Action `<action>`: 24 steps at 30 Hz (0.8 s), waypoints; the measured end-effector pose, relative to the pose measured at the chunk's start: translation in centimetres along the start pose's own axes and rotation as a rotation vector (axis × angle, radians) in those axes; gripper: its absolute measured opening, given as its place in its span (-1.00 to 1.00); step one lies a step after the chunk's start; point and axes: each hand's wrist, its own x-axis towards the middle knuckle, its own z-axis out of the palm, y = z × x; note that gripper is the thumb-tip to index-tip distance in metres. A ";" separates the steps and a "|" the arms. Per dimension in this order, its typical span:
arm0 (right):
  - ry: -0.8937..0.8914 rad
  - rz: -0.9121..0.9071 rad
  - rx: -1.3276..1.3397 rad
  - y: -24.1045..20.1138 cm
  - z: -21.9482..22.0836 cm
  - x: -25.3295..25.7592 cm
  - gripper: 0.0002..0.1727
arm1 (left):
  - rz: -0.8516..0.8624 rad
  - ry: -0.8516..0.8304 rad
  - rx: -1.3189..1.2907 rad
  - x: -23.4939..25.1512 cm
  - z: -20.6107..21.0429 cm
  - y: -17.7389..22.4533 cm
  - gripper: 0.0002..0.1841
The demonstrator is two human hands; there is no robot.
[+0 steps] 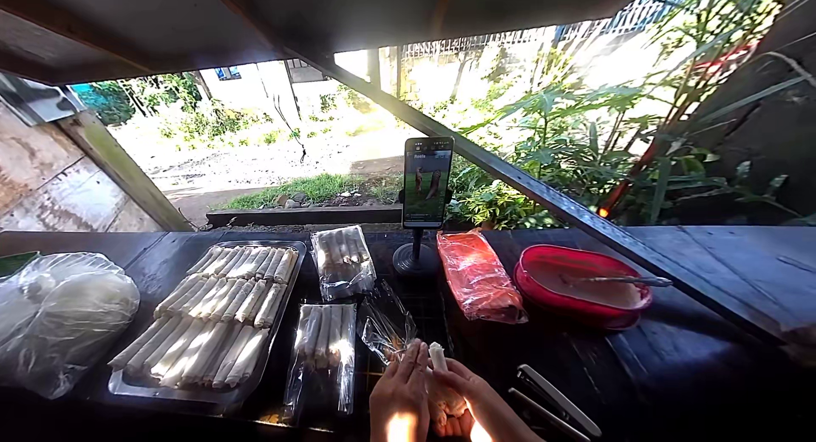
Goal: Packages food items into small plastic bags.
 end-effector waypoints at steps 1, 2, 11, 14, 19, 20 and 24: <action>0.011 -0.026 -0.050 -0.1 0.2 -0.2 -0.73 | 0.025 0.000 0.025 -0.1 0.3 0.0 -0.59; 0.010 -0.058 -0.114 -0.1 0.2 -0.3 -0.70 | 0.030 -0.007 0.032 -0.2 0.5 0.1 -0.58; -0.108 -0.082 -0.256 -0.1 -0.6 0.4 -0.45 | 0.035 -0.082 0.031 -0.1 0.5 0.0 -0.56; -0.129 -0.036 -0.299 -0.7 -1.0 0.4 -0.44 | -0.007 -0.084 -0.053 0.1 0.2 -0.1 -0.56; -0.137 -0.039 -0.391 -0.9 -1.1 0.6 -0.45 | 0.041 -0.070 -0.020 -0.1 0.6 0.0 -0.57; -0.143 -0.030 -0.409 -1.1 -1.2 0.6 -0.46 | 0.072 -0.077 -0.009 -0.2 0.5 -0.1 -0.58; -0.146 -0.029 -0.402 -1.7 -1.5 0.8 -0.76 | 0.200 -0.120 -0.010 -0.5 0.2 -0.4 -0.60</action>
